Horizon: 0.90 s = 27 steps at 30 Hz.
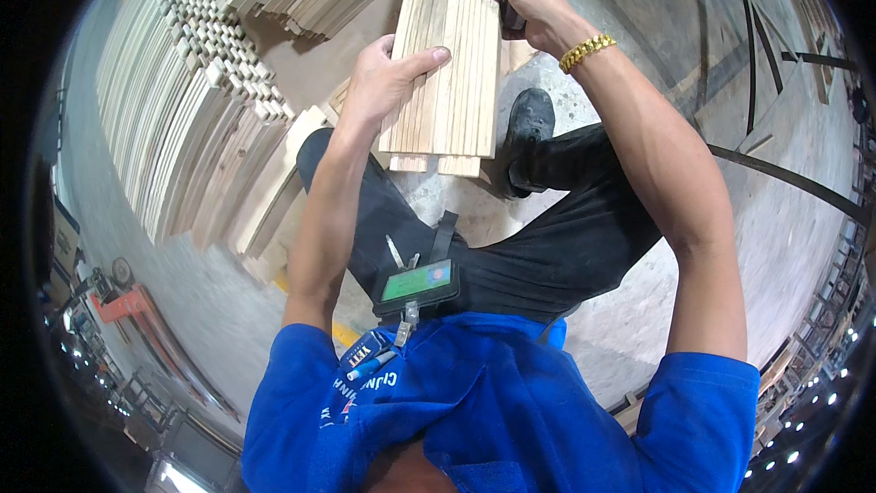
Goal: The person measures and marks wooden planks with a tape measure and marker, then carries them to a stack. They sit on the floor and continue to measure, inspect, and stack the planks into organized piles.
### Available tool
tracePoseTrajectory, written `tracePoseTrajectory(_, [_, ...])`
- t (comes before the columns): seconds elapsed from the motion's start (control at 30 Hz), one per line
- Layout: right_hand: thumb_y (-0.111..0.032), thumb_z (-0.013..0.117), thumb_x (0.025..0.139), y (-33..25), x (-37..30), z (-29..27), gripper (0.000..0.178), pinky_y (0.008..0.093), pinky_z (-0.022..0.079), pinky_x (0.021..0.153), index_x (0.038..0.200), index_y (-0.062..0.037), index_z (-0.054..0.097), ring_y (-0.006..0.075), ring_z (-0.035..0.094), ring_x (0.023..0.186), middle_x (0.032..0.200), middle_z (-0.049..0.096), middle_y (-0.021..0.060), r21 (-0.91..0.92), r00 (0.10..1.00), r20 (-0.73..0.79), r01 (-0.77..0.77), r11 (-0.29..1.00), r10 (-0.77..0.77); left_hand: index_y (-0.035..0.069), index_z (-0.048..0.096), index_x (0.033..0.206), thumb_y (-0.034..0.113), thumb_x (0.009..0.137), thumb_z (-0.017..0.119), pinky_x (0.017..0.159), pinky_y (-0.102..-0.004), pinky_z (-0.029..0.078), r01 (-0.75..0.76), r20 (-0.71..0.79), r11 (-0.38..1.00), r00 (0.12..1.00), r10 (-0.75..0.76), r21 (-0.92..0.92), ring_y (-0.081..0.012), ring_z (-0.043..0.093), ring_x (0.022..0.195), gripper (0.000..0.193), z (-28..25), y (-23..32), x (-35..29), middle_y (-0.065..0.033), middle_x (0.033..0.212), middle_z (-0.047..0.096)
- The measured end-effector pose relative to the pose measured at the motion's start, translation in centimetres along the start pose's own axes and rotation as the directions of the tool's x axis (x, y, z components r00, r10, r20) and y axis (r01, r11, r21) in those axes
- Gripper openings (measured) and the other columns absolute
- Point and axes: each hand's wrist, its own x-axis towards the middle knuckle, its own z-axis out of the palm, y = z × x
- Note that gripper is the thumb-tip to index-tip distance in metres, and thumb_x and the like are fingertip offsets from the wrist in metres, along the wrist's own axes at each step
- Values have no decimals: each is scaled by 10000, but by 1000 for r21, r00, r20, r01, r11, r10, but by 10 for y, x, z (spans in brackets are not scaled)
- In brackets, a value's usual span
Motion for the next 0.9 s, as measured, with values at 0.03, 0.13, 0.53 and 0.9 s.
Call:
tracePoseTrajectory(0.03, [-250, 622, 860, 0, -1, 1, 241, 319, 538, 663, 913, -15, 633, 128, 635, 677, 794, 643, 53, 3, 999, 28, 16, 1000, -16, -143, 498, 1091, 137, 792, 718, 710, -277, 544, 23, 19, 1000, 1000, -22, -20, -176, 655, 813, 465, 0, 0, 1, -179, 965, 635])
tracePoseTrajectory(0.13, [-236, 607, 870, -2, -3, 2, 247, 331, 544, 673, 937, 1, 611, 141, 645, 693, 818, 646, 70, -30, 998, -27, -54, 998, 53, -143, 498, 1082, 121, 797, 713, 704, -290, 557, 52, 56, 996, 997, -48, -74, -183, 661, 802, 444, 0, -3, 2, -180, 963, 636])
tracePoseTrajectory(0.53, [-219, 585, 882, -7, -8, 8, 279, 348, 558, 686, 997, 35, 575, 182, 664, 734, 860, 651, 121, 10, 998, 2, -66, 998, 66, -121, 527, 1080, 103, 779, 724, 705, -281, 562, 95, 31, 985, 995, -92, -142, -180, 669, 789, 423, -2, 2, 0, -172, 945, 651])
tracePoseTrajectory(0.9, [-205, 601, 864, -4, -4, 10, 271, 324, 549, 642, 955, 48, 572, 152, 647, 659, 813, 643, 109, -22, 1000, -3, -19, 1000, 19, -132, 501, 1119, 110, 792, 717, 737, -286, 564, 175, 54, 976, 984, -169, -128, -182, 669, 812, 461, -9, -1, 1, -165, 977, 644])
